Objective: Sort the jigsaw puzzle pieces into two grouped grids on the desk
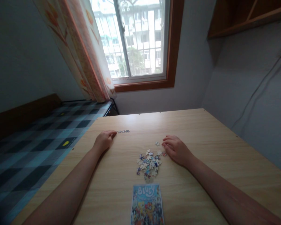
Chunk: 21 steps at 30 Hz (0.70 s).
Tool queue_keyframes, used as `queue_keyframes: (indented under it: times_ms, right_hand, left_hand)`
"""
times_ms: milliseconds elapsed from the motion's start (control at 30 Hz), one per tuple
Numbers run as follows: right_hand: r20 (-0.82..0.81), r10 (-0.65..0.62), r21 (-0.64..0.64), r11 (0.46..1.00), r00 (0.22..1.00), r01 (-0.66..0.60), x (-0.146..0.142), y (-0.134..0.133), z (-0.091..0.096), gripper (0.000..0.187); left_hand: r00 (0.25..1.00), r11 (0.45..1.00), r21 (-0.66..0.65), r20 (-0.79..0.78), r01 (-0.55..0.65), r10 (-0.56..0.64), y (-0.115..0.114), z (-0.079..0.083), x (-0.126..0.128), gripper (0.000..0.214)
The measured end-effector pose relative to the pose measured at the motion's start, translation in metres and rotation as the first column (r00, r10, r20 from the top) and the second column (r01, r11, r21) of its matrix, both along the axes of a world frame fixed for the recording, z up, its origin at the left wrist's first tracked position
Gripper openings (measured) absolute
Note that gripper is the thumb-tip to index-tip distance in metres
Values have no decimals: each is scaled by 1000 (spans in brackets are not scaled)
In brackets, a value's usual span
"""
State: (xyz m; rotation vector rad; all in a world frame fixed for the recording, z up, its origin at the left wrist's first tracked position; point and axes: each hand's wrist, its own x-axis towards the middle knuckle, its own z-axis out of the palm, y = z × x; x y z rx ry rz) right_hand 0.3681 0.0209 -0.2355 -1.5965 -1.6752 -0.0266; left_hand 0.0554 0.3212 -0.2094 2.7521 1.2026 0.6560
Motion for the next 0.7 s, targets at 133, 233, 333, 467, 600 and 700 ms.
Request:
queue_keyframes:
  times_ms: [133, 233, 333, 467, 600, 700]
  right_hand:
    - [-1, -7, 1, 1000, 1000, 7, 0, 0, 1, 26]
    - [-4, -9, -7, 1000, 1000, 9, 0, 0, 2, 26]
    - [-6, -4, -8, 1000, 1000, 4, 0, -1, 2, 25]
    - [-1, -4, -13, 1000, 1000, 4, -1, -1, 2, 26]
    - [-10, -9, -17, 1000, 1000, 9, -1, -1, 1, 25]
    - [-6, -8, -9, 1000, 1000, 8, -1, -1, 1, 25]
  left_hand:
    - [999, 1000, -8, 37, 19, -19, -2, 0, 2, 40]
    - [999, 1000, 9, 25, 29, -29, -5, -2, 4, 40]
    - [1000, 1000, 22, -2, 11, -11, -6, -6, 6, 36]
    - [1000, 1000, 24, -22, 9, -9, -4, -8, 4, 34]
    - [1000, 1000, 16, -23, 12, -12, -1, -10, 4, 35]
    - [1000, 1000, 15, -7, 12, -12, 0, -11, 4, 34]
